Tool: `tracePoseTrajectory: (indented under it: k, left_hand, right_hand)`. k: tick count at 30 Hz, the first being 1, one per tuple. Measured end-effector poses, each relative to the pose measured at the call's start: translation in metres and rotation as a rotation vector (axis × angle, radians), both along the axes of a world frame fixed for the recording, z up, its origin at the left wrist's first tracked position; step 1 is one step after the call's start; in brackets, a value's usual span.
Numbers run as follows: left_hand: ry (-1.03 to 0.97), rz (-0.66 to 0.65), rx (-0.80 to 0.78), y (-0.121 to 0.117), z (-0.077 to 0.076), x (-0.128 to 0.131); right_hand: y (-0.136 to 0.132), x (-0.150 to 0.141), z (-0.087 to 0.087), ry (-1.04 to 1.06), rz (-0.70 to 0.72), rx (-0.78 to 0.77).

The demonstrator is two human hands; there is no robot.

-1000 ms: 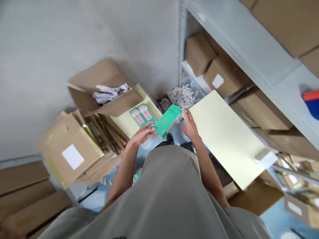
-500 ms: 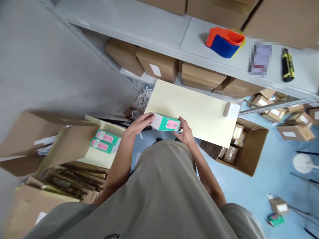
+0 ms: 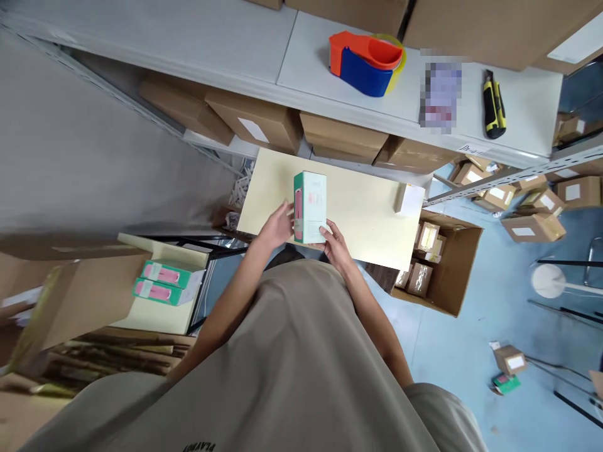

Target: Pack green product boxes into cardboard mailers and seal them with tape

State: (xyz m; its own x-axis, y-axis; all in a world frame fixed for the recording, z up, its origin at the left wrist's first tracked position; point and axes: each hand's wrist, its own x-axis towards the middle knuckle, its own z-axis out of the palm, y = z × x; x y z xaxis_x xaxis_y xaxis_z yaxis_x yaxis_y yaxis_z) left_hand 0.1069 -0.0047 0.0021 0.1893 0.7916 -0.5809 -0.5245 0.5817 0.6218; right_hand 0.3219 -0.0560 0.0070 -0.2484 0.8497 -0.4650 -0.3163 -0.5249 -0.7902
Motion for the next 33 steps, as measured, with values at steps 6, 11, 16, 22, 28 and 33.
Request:
tracePoseTrajectory:
  k: [6,11,16,22,28,33]
  left_hand:
    - [-0.102,-0.152,0.032,-0.034,0.007,-0.011]
    - [-0.074,-0.156,0.036,-0.034,0.007,-0.030]
    - [0.027,-0.088,0.058,-0.028,0.004,-0.047]
    - [0.227,0.012,0.074,-0.020,0.003,-0.063]
    - [0.485,0.047,0.252,-0.020,0.002,-0.062]
    - [0.604,0.035,0.299,-0.031,0.008,-0.055]
  right_hand:
    - [0.015,-0.010,0.001,0.149,0.004,-0.117]
    - [0.017,-0.024,-0.002,0.172,0.031,-0.147]
    - [0.031,-0.031,-0.004,-0.011,0.109,-0.072]
    - [0.048,-0.041,0.010,-0.494,-0.041,0.254]
    - [0.052,-0.082,0.033,-0.769,-0.016,0.496]
    - [0.059,-0.110,0.017,-0.867,-0.030,0.475]
